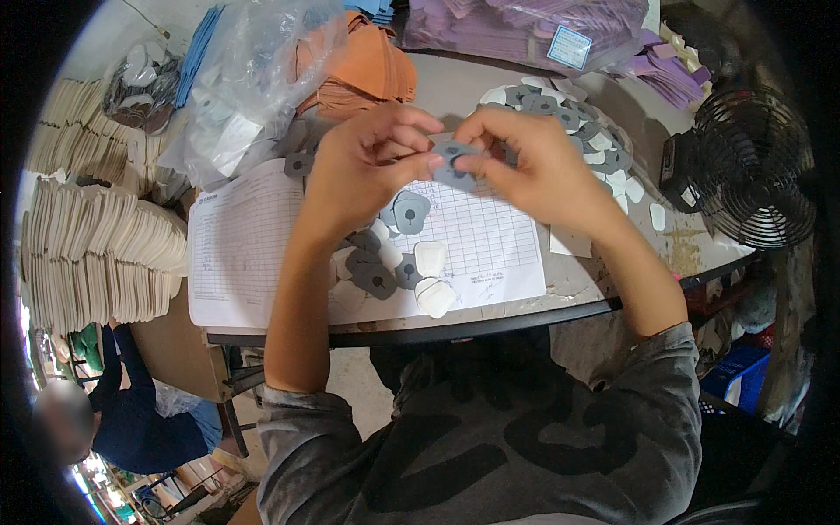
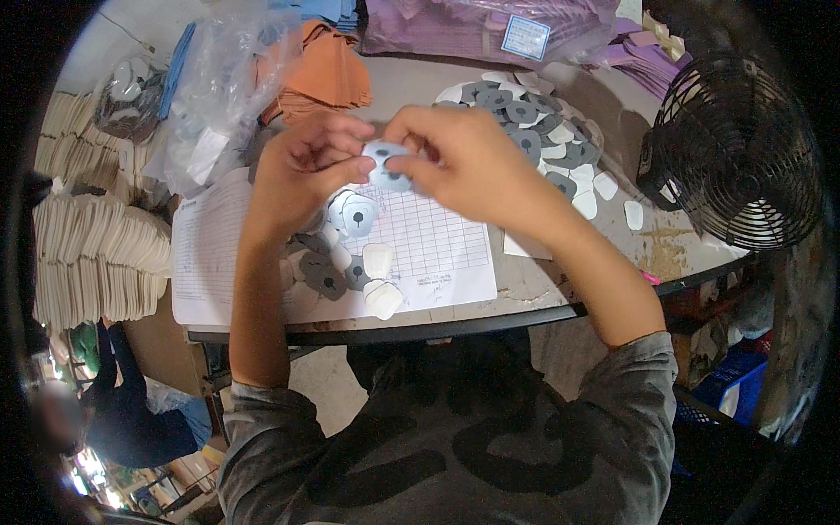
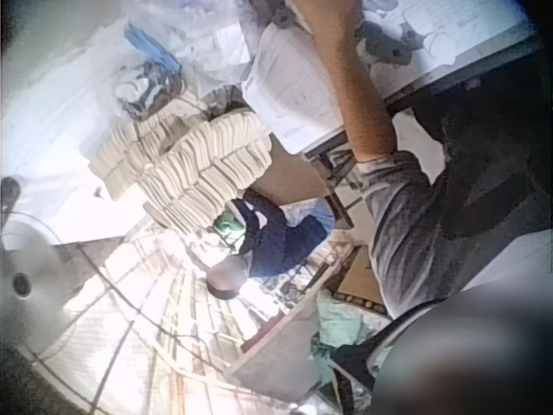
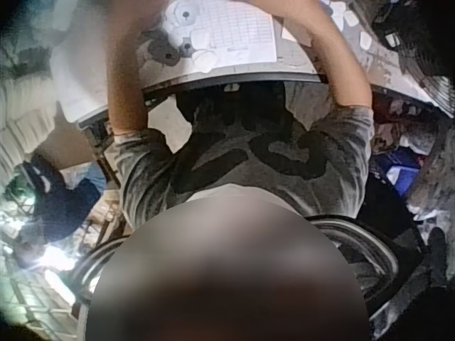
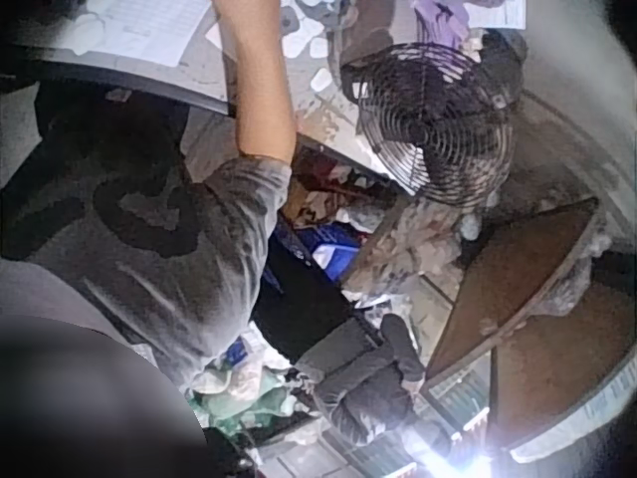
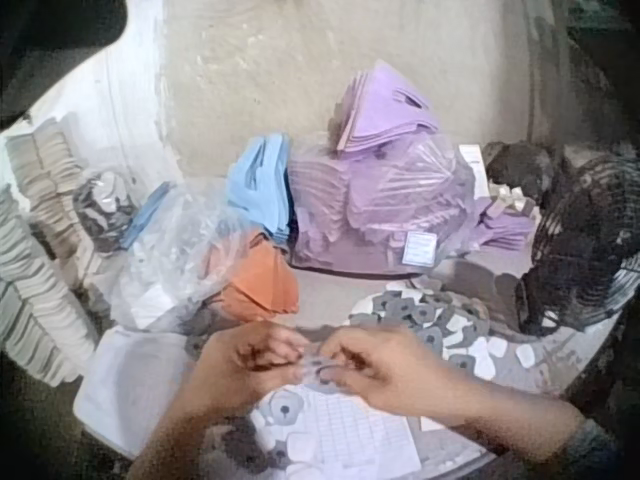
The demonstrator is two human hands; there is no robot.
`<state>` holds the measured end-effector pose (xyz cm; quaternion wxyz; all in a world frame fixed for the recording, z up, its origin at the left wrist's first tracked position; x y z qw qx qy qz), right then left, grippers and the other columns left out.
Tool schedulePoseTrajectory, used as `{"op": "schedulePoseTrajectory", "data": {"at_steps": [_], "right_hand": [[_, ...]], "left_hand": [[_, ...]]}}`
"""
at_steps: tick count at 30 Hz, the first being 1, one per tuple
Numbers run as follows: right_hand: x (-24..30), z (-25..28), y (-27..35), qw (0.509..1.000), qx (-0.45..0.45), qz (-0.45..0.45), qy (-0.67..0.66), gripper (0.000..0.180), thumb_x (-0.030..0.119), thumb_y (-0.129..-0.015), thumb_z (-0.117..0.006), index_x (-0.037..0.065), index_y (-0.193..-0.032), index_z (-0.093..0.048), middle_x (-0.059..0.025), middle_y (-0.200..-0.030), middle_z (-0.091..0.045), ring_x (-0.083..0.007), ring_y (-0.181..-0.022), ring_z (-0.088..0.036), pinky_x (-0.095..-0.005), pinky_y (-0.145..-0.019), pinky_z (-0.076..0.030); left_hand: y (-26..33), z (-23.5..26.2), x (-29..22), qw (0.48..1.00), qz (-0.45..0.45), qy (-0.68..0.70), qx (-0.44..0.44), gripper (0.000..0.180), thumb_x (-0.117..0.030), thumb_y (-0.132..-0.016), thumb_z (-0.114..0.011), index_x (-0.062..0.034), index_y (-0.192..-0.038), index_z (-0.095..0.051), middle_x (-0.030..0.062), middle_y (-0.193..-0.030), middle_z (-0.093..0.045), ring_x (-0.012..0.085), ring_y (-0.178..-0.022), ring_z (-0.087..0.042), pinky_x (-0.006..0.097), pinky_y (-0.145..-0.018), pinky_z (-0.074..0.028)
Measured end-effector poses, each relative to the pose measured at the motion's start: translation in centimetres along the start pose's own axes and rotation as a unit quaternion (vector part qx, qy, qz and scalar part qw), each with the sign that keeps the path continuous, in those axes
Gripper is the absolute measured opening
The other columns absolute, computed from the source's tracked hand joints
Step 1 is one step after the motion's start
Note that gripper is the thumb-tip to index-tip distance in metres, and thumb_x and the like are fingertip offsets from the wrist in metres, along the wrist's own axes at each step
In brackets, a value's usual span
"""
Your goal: The person repeatedly picks up small white and gray fabric pieces, aligns them, and places them on a grid sheet on the table. They occasionally use a pink pen to mark a paper and handle a white cloth, then resume assembling the fabric pieces.
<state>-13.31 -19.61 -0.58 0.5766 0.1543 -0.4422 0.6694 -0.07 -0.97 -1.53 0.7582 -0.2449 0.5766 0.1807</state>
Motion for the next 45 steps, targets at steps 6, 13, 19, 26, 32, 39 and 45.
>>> {"op": "schedulePoseTrajectory", "data": {"at_steps": [6,13,19,26,32,39,45], "right_hand": [[-1.8,4.3,-0.2,0.936,-0.057,-0.025,0.345,0.020,0.024,-0.095,-0.077,0.010,-0.108,-0.074,-0.0117,-0.095,-0.074,-0.0356,-0.099,-0.070,-0.0506,-0.089,-0.050],[-1.5,2.6,-0.3,0.970,-0.037,0.056,0.235,0.016,0.022,-0.097,-0.073,0.010,-0.106,-0.074,-0.0096,-0.100,-0.073,-0.0351,-0.101,-0.068,-0.0497,-0.090,-0.048],[-0.1,-1.0,0.1,0.995,-0.035,0.081,0.046,0.020,0.023,-0.093,-0.080,0.008,-0.104,-0.073,-0.0087,-0.088,-0.074,-0.0300,-0.083,-0.068,-0.0417,-0.079,-0.052],[-1.0,-1.8,0.2,0.998,-0.024,-0.011,-0.057,0.018,0.020,-0.094,-0.081,0.004,-0.101,-0.075,-0.0035,-0.083,-0.070,-0.0151,-0.076,-0.062,-0.0323,-0.067,-0.049],[-2.3,2.3,-0.8,0.996,-0.007,-0.068,-0.063,0.021,0.021,-0.101,-0.076,0.000,-0.099,-0.073,0.0031,-0.073,-0.060,-0.0051,-0.069,-0.050,-0.0264,-0.062,-0.043],[-4.1,7.2,-0.6,0.981,-0.025,-0.036,0.191,0.027,0.027,-0.105,-0.072,0.002,-0.096,-0.070,0.0004,-0.077,-0.060,-0.0113,-0.073,-0.052,-0.0298,-0.065,-0.043],[-2.5,6.0,-0.5,0.870,-0.150,0.107,0.457,0.028,0.030,-0.103,-0.068,0.005,-0.114,-0.070,-0.0149,-0.097,-0.073,-0.0371,-0.091,-0.070,-0.0422,-0.077,-0.055]], "left_hand": [[2.3,1.4,-1.0,0.905,-0.105,-0.401,0.099,0.045,-0.012,-0.080,-0.090,-0.0093,-0.122,-0.074,0.0087,-0.116,-0.075,0.0309,-0.105,-0.072,0.040,-0.094,-0.056],[1.8,2.3,-0.5,0.901,-0.058,-0.415,0.116,0.032,-0.013,-0.083,-0.089,-0.0046,-0.111,-0.075,0.0094,-0.099,-0.075,0.0257,-0.093,-0.072,0.040,-0.084,-0.054],[1.2,2.5,-1.0,0.952,0.006,-0.298,0.076,0.023,-0.015,-0.089,-0.086,-0.0035,-0.106,-0.074,0.0109,-0.074,-0.069,0.0160,-0.064,-0.058,0.033,-0.060,-0.046],[1.1,1.2,-1.0,0.968,-0.051,-0.223,0.099,0.021,-0.011,-0.092,-0.084,-0.0033,-0.108,-0.075,0.0082,-0.089,-0.076,0.0151,-0.075,-0.067,0.030,-0.068,-0.053],[0.5,1.3,-0.4,0.966,-0.096,-0.236,0.039,0.021,-0.006,-0.094,-0.079,-0.0057,-0.115,-0.077,0.0086,-0.101,-0.079,0.0159,-0.086,-0.073,0.030,-0.075,-0.057],[0.0,1.6,0.4,0.982,-0.056,-0.178,-0.032,0.020,0.000,-0.097,-0.075,-0.0032,-0.117,-0.078,0.0057,-0.106,-0.079,0.0109,-0.089,-0.070,0.026,-0.079,-0.056],[-0.2,1.3,0.3,0.993,-0.066,-0.095,-0.029,0.030,0.004,-0.099,-0.072,-0.0042,-0.127,-0.074,0.0036,-0.106,-0.078,0.0074,-0.090,-0.069,0.022,-0.081,-0.054]]}}
Point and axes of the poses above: each hand's wrist, its own y-axis away from the middle knuckle, its own z-axis out of the back of the hand, x = y × z, the point moved 2 cm from there along -y, towards the middle knuckle
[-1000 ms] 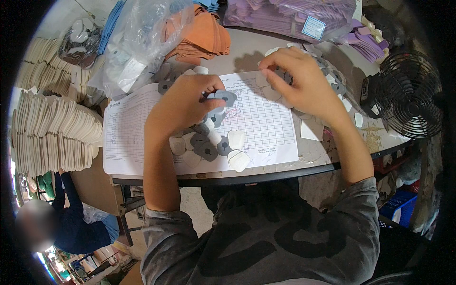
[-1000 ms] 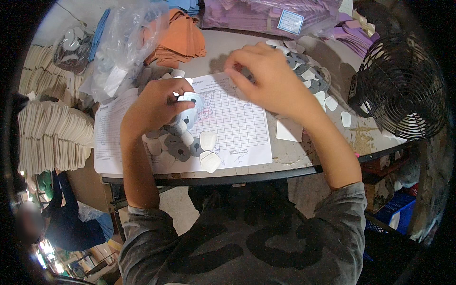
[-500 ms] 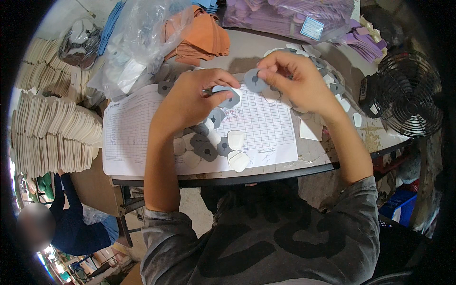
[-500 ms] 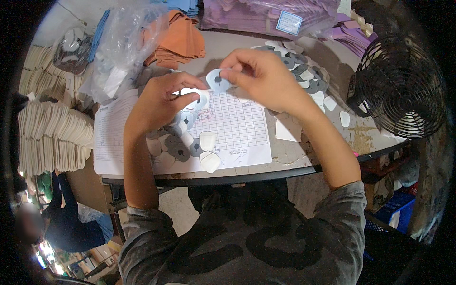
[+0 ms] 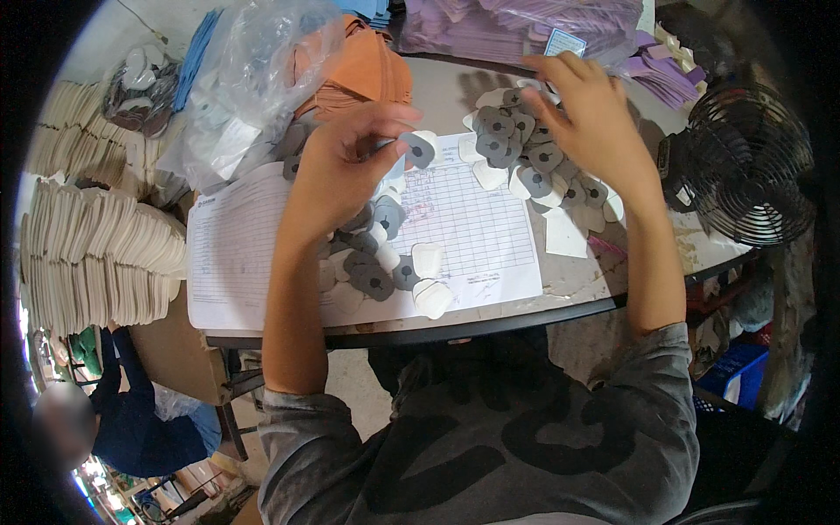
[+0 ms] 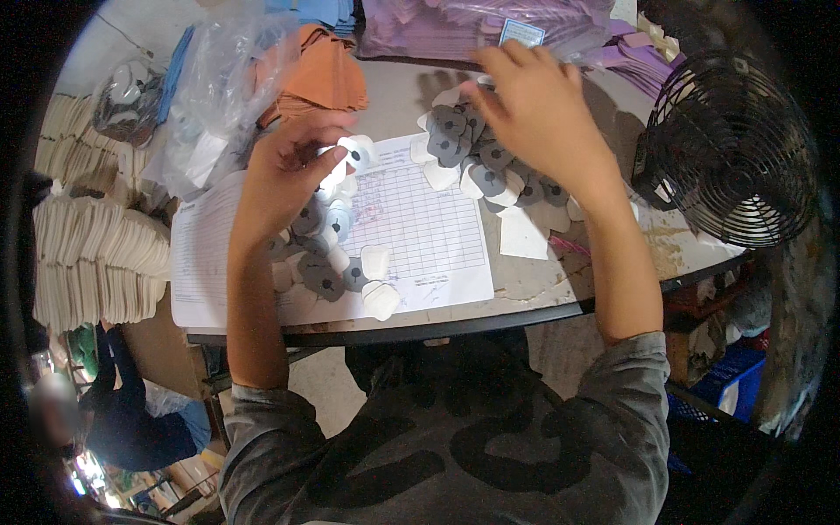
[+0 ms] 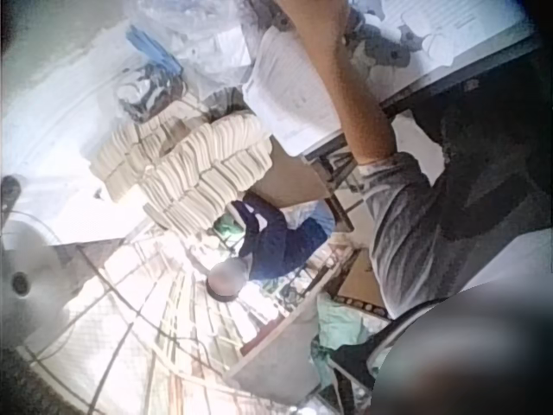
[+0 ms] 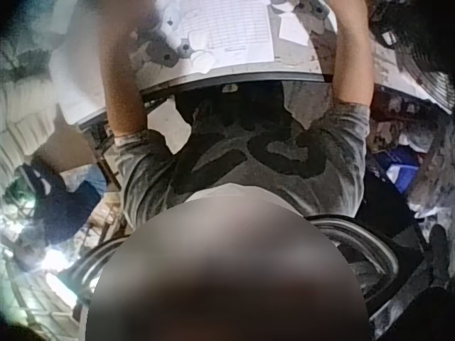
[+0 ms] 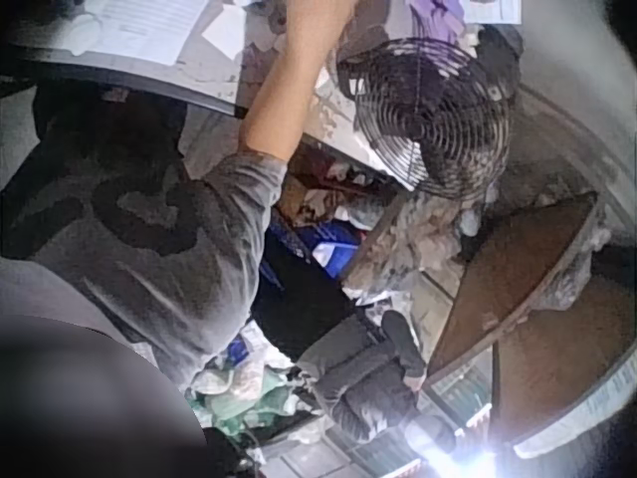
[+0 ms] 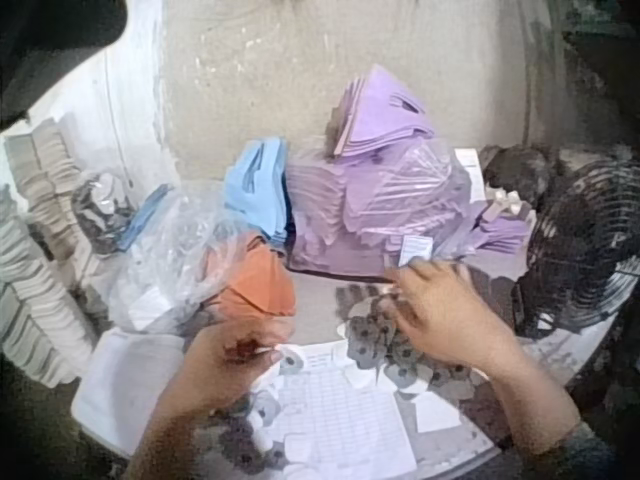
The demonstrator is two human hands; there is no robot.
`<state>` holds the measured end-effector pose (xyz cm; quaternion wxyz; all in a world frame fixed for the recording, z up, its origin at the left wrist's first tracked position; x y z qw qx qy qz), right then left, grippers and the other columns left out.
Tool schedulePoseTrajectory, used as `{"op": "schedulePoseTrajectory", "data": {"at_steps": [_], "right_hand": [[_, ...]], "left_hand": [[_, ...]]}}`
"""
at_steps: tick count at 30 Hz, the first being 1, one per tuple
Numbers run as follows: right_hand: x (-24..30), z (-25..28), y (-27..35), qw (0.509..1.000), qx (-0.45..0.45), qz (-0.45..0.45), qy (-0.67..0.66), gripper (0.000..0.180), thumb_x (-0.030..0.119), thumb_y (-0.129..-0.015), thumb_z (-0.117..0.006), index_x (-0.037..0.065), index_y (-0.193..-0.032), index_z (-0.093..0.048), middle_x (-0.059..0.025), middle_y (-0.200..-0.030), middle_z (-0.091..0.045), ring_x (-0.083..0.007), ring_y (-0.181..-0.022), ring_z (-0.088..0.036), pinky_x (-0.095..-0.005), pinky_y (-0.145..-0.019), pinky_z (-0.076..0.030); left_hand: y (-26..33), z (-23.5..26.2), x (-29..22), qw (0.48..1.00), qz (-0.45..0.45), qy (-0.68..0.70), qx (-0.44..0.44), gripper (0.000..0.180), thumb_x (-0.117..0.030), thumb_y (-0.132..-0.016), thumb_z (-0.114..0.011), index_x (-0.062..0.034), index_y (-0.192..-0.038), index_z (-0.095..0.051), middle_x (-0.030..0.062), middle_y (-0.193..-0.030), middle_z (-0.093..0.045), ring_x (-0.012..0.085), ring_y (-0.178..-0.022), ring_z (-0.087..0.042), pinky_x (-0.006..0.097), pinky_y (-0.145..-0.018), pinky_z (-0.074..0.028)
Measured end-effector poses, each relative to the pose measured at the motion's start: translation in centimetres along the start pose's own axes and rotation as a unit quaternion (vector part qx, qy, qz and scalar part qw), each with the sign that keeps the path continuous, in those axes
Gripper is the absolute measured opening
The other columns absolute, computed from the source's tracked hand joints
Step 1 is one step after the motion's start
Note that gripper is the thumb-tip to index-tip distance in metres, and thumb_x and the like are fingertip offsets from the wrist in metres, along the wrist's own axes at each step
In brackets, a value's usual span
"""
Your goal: The person repeatedly picks up small white and gray fabric pieces, aligns them, and places them on a grid sheet on the table. They occasionally use a pink pen to mark a paper and handle a white cloth, then resume assembling the fabric pieces.
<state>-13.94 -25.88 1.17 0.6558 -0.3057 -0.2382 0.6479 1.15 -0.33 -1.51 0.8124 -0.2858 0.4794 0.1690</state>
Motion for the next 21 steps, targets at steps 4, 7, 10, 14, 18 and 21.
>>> {"op": "schedulePoseTrajectory", "data": {"at_steps": [4,7,10,14,18,21], "right_hand": [[4.6,-0.9,0.5,0.911,0.095,-0.042,-0.399,0.029,0.019,-0.100,-0.074,0.008,-0.126,-0.068,-0.0101,-0.102,-0.071,-0.0246,-0.085,-0.069,-0.0376,-0.079,-0.055],[6.8,-1.4,1.1,0.886,0.127,-0.066,-0.441,0.022,0.015,-0.098,-0.076,0.005,-0.117,-0.069,-0.0105,-0.095,-0.071,-0.0236,-0.081,-0.069,-0.0359,-0.075,-0.055],[6.6,-1.6,0.8,0.889,0.143,-0.098,-0.423,0.018,0.013,-0.097,-0.077,0.003,-0.110,-0.068,-0.0109,-0.088,-0.070,-0.0238,-0.075,-0.067,-0.0354,-0.070,-0.054],[3.5,-0.1,0.0,0.933,0.143,-0.104,-0.315,0.017,0.016,-0.097,-0.074,0.003,-0.107,-0.070,-0.0153,-0.090,-0.073,-0.0335,-0.079,-0.070,-0.0430,-0.071,-0.054],[2.6,1.5,0.0,0.986,0.090,-0.088,-0.112,0.015,0.018,-0.098,-0.071,0.004,-0.102,-0.072,-0.0173,-0.094,-0.074,-0.0390,-0.091,-0.072,-0.0494,-0.077,-0.055],[5.0,0.9,0.3,0.957,0.110,0.025,-0.268,0.017,0.012,-0.098,-0.071,0.003,-0.111,-0.070,-0.0162,-0.093,-0.071,-0.0337,-0.080,-0.069,-0.0454,-0.076,-0.053]], "left_hand": [[0.0,-0.8,-0.1,0.995,0.000,0.095,0.019,0.038,0.005,-0.098,-0.072,-0.0059,-0.135,-0.070,0.0048,-0.106,-0.080,0.0066,-0.093,-0.070,0.022,-0.082,-0.054],[0.1,-1.2,-0.1,0.998,0.021,0.060,0.023,0.039,0.004,-0.098,-0.073,-0.0063,-0.135,-0.069,0.0077,-0.107,-0.082,0.0075,-0.093,-0.072,0.022,-0.083,-0.056],[0.1,-1.1,0.0,0.999,0.031,0.016,0.032,0.038,0.001,-0.098,-0.074,-0.0062,-0.136,-0.068,0.0100,-0.107,-0.082,0.0101,-0.095,-0.075,0.023,-0.083,-0.057],[0.0,-0.5,0.0,0.999,0.007,0.046,0.004,0.034,0.003,-0.100,-0.071,-0.0044,-0.133,-0.069,0.0117,-0.109,-0.081,0.0136,-0.098,-0.078,0.024,-0.083,-0.059],[0.0,0.5,-0.2,1.000,-0.008,-0.013,-0.020,0.032,0.008,-0.101,-0.065,-0.0022,-0.131,-0.069,0.0124,-0.110,-0.080,0.0175,-0.103,-0.079,0.025,-0.080,-0.063],[0.0,0.6,-0.4,0.999,-0.004,-0.002,-0.034,0.032,0.011,-0.101,-0.061,-0.0014,-0.130,-0.070,0.0123,-0.111,-0.079,0.0197,-0.104,-0.079,0.027,-0.079,-0.066]]}}
Point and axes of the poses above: each hand's wrist, its own y-axis away from the middle knuckle, its own z-axis out of the back of the hand, x = y × z, the point moved 2 cm from there along -y, towards the middle knuckle
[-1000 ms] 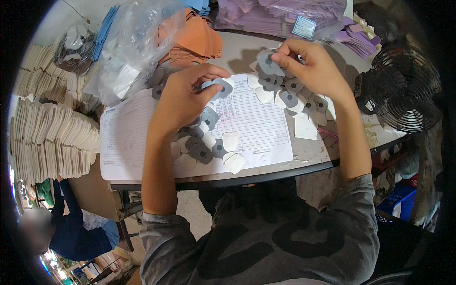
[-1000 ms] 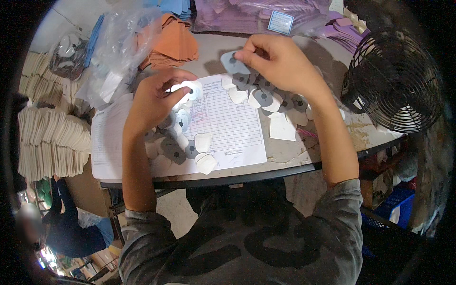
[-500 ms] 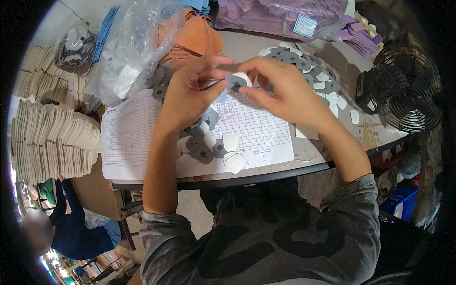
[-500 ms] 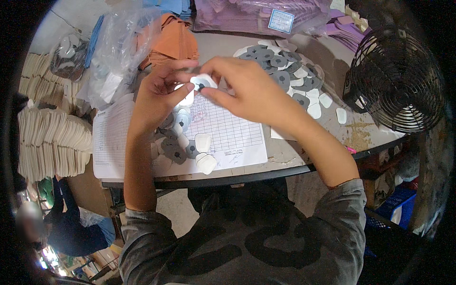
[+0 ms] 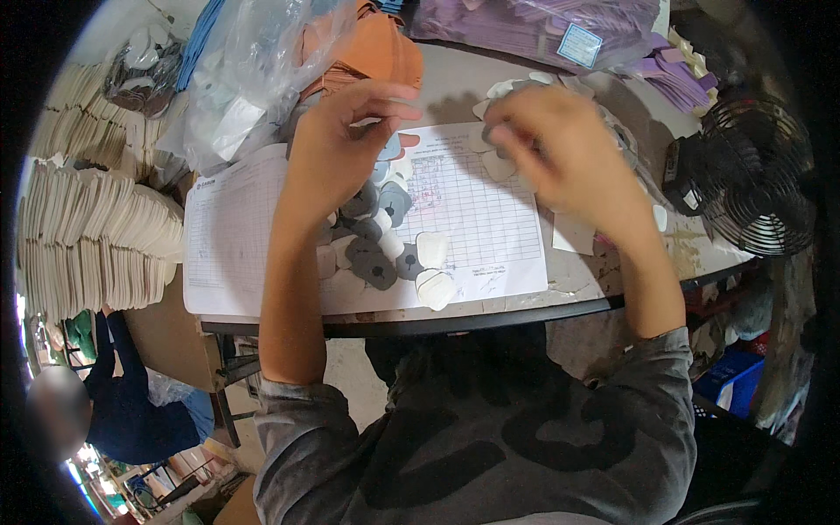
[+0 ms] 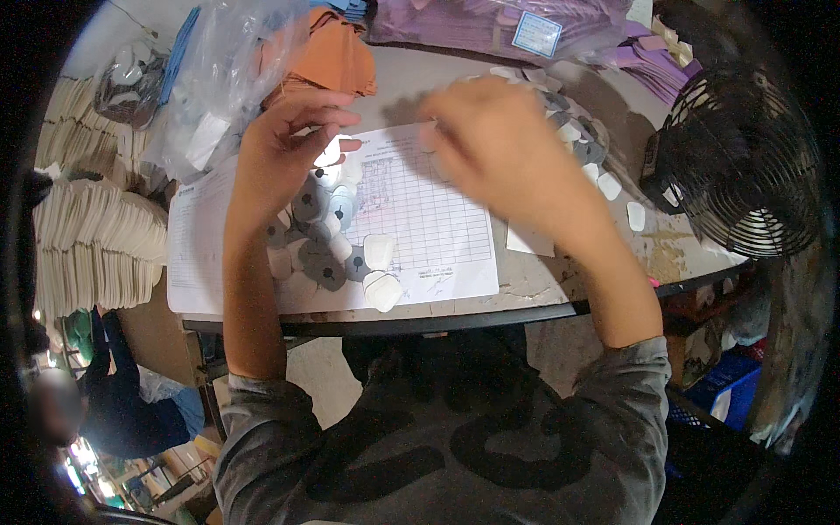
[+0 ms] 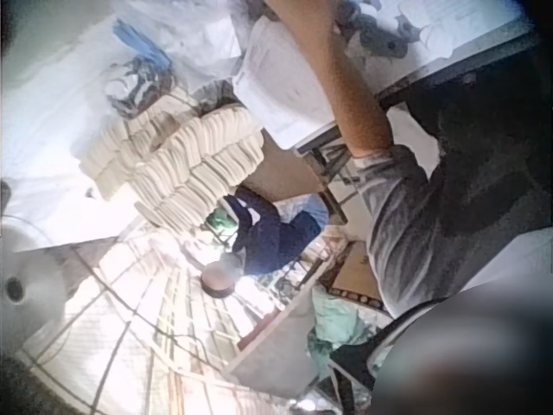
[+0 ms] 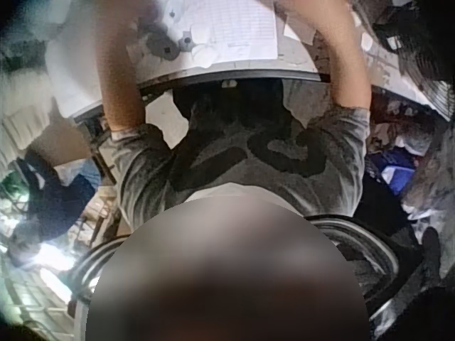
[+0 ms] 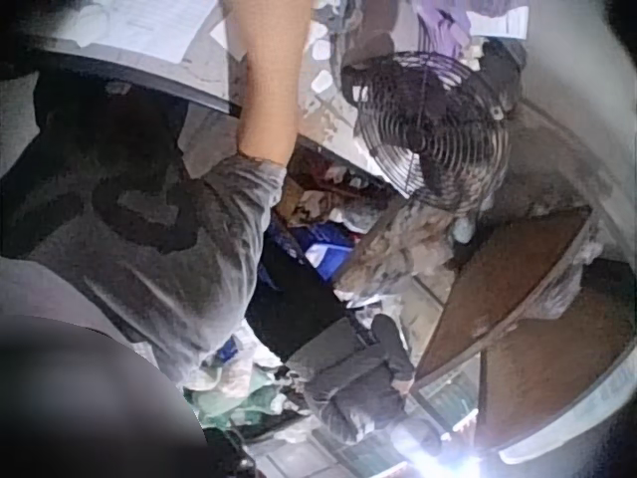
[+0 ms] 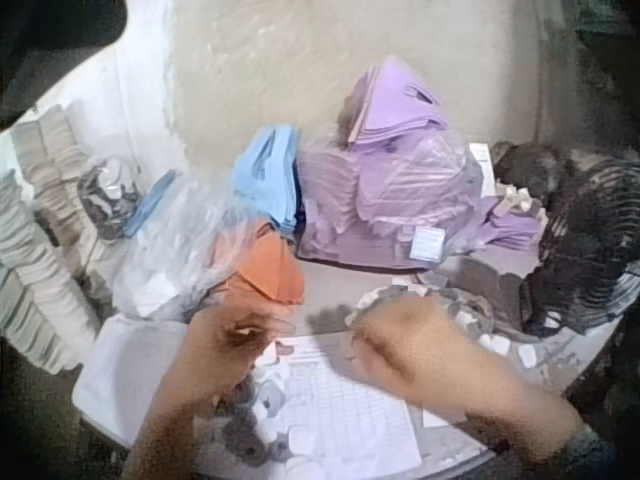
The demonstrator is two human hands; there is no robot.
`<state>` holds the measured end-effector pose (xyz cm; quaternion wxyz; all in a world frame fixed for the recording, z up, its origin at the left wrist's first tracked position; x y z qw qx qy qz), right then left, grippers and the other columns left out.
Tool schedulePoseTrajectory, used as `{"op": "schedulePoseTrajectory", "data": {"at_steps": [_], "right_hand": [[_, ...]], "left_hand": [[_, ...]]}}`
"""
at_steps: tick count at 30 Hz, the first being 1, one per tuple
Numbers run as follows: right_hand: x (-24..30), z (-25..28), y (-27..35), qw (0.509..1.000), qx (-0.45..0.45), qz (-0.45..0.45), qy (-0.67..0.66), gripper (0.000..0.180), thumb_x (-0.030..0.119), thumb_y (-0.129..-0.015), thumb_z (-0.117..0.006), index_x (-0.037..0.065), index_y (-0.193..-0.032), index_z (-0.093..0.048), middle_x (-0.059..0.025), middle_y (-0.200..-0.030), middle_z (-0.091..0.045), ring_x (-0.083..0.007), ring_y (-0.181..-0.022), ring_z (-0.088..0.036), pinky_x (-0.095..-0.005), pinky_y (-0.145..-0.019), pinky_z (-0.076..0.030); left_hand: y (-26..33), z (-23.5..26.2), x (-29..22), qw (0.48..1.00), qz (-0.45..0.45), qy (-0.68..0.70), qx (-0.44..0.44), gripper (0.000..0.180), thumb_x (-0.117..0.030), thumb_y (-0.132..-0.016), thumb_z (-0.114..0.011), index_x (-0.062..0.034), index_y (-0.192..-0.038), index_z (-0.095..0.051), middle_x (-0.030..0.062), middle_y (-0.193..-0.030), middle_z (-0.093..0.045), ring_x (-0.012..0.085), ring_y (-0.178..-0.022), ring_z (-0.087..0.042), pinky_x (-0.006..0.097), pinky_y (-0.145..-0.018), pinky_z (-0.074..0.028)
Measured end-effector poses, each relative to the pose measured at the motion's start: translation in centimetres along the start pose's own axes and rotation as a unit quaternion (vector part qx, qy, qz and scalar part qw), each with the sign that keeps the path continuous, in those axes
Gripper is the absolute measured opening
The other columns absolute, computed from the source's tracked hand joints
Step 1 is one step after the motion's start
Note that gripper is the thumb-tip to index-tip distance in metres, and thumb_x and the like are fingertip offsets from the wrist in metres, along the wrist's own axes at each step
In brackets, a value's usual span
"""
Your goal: The person repeatedly picks up small white and gray fabric pieces, aligns them, and places them on a grid sheet on the table. They occasionally use a pink pen to mark a paper and handle a white cloth, then resume assembling the fabric pieces.
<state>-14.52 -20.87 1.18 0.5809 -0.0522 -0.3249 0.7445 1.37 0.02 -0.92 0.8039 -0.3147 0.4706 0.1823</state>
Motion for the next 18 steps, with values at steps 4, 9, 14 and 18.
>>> {"op": "schedulePoseTrajectory", "data": {"at_steps": [4,9,14,18], "right_hand": [[4.5,-4.5,2.1,0.974,0.166,0.088,-0.126,0.024,0.016,-0.096,-0.074,0.006,-0.117,-0.069,-0.0125,-0.112,-0.067,-0.0359,-0.110,-0.064,-0.0478,-0.093,-0.052],[5.1,-6.7,2.7,0.975,0.173,0.095,-0.105,0.028,0.011,-0.094,-0.073,0.006,-0.121,-0.068,-0.0131,-0.114,-0.064,-0.0335,-0.117,-0.063,-0.0427,-0.095,-0.054],[3.8,-5.1,1.3,0.965,0.116,-0.003,-0.237,0.035,0.007,-0.095,-0.075,0.006,-0.128,-0.066,-0.0086,-0.097,-0.065,-0.0253,-0.095,-0.068,-0.0355,-0.084,-0.055],[2.8,-4.7,0.4,0.897,-0.004,-0.182,-0.403,0.035,0.005,-0.098,-0.078,0.003,-0.130,-0.065,0.0025,-0.084,-0.060,-0.0062,-0.079,-0.056,-0.0237,-0.074,-0.047]], "left_hand": [[0.3,0.3,0.0,0.996,0.087,0.030,-0.015,0.033,0.013,-0.101,-0.058,-0.0006,-0.129,-0.071,0.0117,-0.112,-0.079,0.0188,-0.103,-0.078,0.029,-0.081,-0.067],[-0.2,0.4,0.9,0.998,-0.018,0.052,-0.011,0.030,0.012,-0.104,-0.055,0.0014,-0.127,-0.070,0.0116,-0.116,-0.078,0.0182,-0.103,-0.078,0.029,-0.085,-0.067],[-0.4,0.0,1.1,0.998,-0.029,0.061,-0.014,0.034,0.009,-0.108,-0.049,0.0004,-0.137,-0.064,0.0135,-0.126,-0.075,0.0217,-0.111,-0.077,0.031,-0.096,-0.063],[0.0,-2.4,-0.4,0.995,-0.079,0.024,-0.047,0.039,0.004,-0.112,-0.044,-0.0001,-0.151,-0.049,0.0191,-0.143,-0.067,0.0276,-0.128,-0.069,0.037,-0.108,-0.056]]}}
Point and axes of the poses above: each hand's wrist, its own y-axis away from the middle knuckle, its own z-axis out of the back of the hand, x = y × z, the point moved 2 cm from there along -y, towards the middle knuckle
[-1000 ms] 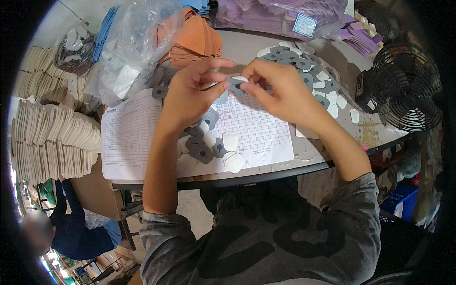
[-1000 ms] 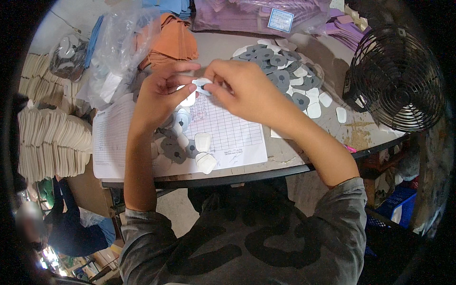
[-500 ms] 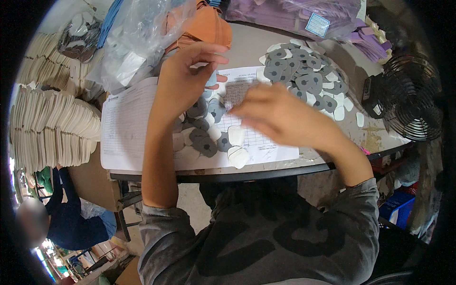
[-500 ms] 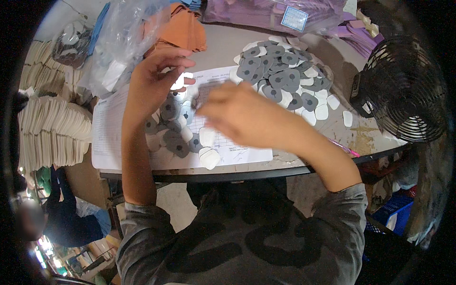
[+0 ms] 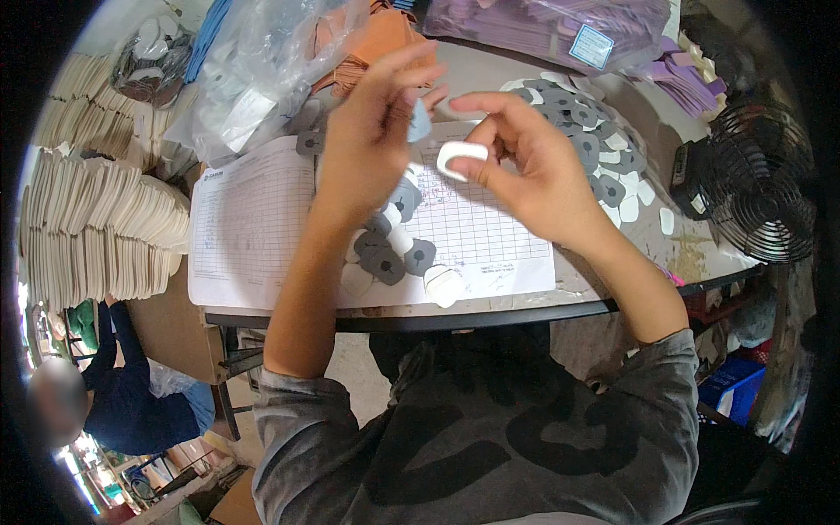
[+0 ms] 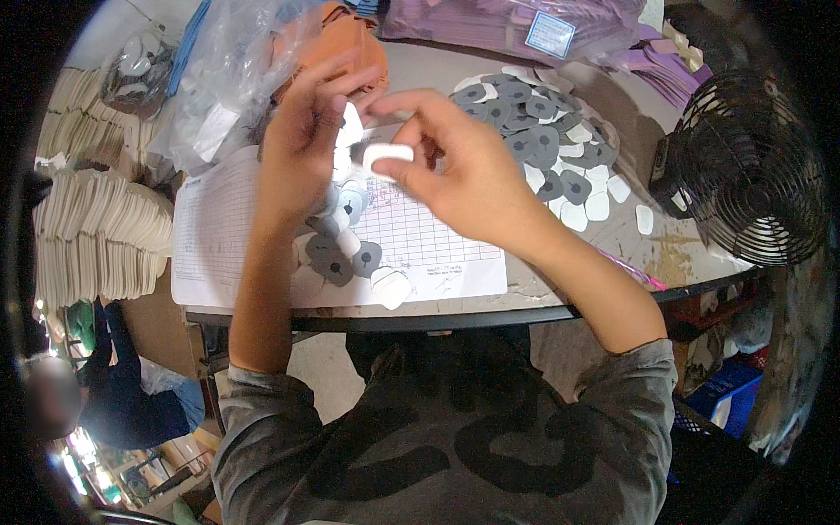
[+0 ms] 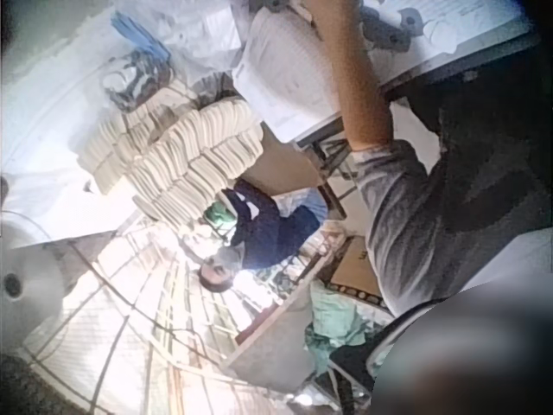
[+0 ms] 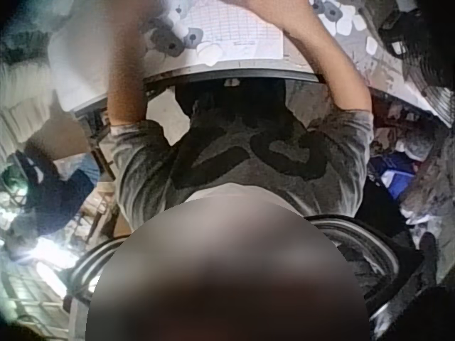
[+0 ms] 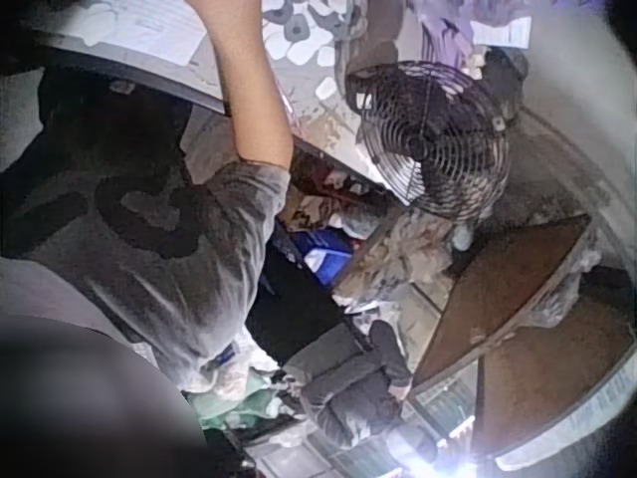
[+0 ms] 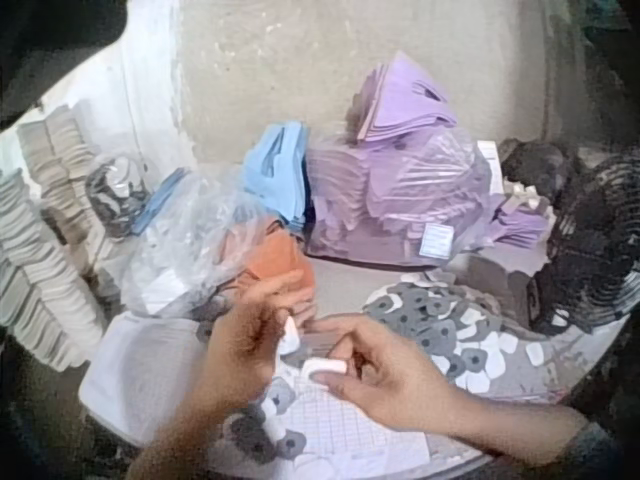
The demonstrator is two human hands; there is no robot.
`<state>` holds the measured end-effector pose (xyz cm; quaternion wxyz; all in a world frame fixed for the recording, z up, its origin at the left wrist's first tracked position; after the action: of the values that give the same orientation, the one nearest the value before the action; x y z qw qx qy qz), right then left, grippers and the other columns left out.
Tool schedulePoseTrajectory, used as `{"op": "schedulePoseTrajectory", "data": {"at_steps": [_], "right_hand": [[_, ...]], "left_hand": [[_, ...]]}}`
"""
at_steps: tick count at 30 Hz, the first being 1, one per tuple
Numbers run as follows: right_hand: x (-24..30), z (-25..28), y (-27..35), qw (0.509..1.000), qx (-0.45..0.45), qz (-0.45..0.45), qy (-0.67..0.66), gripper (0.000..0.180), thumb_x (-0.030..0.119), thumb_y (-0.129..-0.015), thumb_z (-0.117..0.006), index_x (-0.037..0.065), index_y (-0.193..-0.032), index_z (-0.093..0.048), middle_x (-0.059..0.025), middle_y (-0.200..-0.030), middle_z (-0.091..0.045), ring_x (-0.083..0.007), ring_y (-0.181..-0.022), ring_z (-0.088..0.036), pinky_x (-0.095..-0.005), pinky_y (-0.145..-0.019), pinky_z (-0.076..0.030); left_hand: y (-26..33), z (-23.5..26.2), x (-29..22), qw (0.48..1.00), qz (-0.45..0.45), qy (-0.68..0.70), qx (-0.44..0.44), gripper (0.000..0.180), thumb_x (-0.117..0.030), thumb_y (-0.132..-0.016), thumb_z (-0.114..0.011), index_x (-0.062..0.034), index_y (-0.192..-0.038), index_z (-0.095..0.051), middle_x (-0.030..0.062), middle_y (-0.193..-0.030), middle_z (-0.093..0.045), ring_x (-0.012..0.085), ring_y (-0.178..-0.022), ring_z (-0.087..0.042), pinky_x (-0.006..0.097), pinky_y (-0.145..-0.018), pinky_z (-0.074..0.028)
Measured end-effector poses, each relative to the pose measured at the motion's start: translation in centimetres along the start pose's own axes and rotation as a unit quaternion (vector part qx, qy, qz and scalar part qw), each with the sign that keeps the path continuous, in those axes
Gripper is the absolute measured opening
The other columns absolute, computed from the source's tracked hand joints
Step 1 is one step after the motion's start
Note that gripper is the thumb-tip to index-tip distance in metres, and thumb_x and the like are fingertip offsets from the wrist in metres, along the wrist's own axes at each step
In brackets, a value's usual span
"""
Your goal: The person repeatedly picks up small white and gray fabric pieces, aligns them, and places them on a grid sheet on the table. They occasionally use a pink pen to mark a paper and handle a white cloth, then resume assembling the fabric pieces.
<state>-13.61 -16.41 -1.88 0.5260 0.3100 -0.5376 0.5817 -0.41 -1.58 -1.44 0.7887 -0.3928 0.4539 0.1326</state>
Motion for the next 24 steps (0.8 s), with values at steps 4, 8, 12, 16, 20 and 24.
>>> {"op": "schedulePoseTrajectory", "data": {"at_steps": [4,8,12,16,20,24], "right_hand": [[-1.0,-0.3,-0.5,0.983,-0.062,-0.051,-0.166,0.025,0.010,-0.100,-0.078,0.003,-0.121,-0.068,0.0067,-0.082,-0.061,0.0002,-0.069,-0.050,-0.0196,-0.059,-0.040],[-1.2,0.6,-0.2,0.985,-0.068,-0.088,-0.131,0.011,0.010,-0.102,-0.075,0.004,-0.109,-0.070,0.0056,-0.084,-0.063,-0.0010,-0.072,-0.053,-0.0207,-0.064,-0.044],[0.3,3.8,-0.9,0.995,-0.097,0.000,0.022,0.007,0.009,-0.101,-0.073,0.003,-0.103,-0.070,0.0020,-0.085,-0.066,-0.0036,-0.081,-0.060,-0.0239,-0.072,-0.050],[2.0,8.4,-1.0,0.955,-0.078,0.013,0.287,0.010,0.006,-0.098,-0.071,0.000,-0.106,-0.068,-0.0090,-0.085,-0.070,-0.0191,-0.081,-0.068,-0.0330,-0.076,-0.053],[1.5,9.8,-1.2,0.892,-0.046,0.035,0.448,0.012,0.004,-0.095,-0.070,0.000,-0.106,-0.067,-0.0191,-0.095,-0.069,-0.0401,-0.085,-0.067,-0.0448,-0.078,-0.053],[1.1,8.4,-1.5,0.877,-0.091,0.149,0.448,0.013,0.006,-0.094,-0.071,0.000,-0.105,-0.068,-0.0181,-0.100,-0.064,-0.0400,-0.093,-0.065,-0.0458,-0.080,-0.052]], "left_hand": [[1.3,-2.6,-2.0,0.983,-0.113,-0.143,0.019,0.045,0.004,-0.113,-0.039,0.0001,-0.157,-0.041,0.0220,-0.153,-0.059,0.0346,-0.138,-0.063,0.041,-0.115,-0.051],[0.9,-3.9,-2.1,0.988,-0.127,-0.086,0.029,0.049,0.002,-0.112,-0.040,-0.0024,-0.161,-0.036,0.0231,-0.155,-0.056,0.0358,-0.139,-0.063,0.039,-0.113,-0.051],[0.9,-1.6,-2.3,0.987,-0.097,-0.124,0.015,0.036,0.002,-0.110,-0.048,-0.0011,-0.145,-0.057,0.0163,-0.134,-0.071,0.0279,-0.120,-0.073,0.034,-0.100,-0.056],[0.2,4.3,-2.2,0.969,-0.031,-0.245,0.029,0.020,-0.004,-0.101,-0.068,-0.0009,-0.119,-0.075,0.0087,-0.106,-0.080,0.0226,-0.098,-0.076,0.035,-0.088,-0.058],[1.4,6.1,-1.5,0.906,0.026,-0.394,0.153,0.037,-0.010,-0.088,-0.083,-0.0094,-0.124,-0.073,0.0136,-0.113,-0.073,0.0313,-0.111,-0.070,0.042,-0.104,-0.052],[3.0,5.5,-0.8,0.853,0.060,-0.483,0.186,0.039,-0.012,-0.085,-0.087,-0.0139,-0.121,-0.071,0.0138,-0.114,-0.069,0.0333,-0.113,-0.068,0.043,-0.102,-0.051]]}}
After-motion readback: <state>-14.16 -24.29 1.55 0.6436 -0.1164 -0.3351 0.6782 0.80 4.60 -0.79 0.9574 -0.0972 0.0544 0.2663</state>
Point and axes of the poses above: each hand's wrist, its own y-axis away from the middle knuckle, its own z-axis out of the back of the hand, x = y × z, the point moved 2 cm from there along -y, towards the middle knuckle
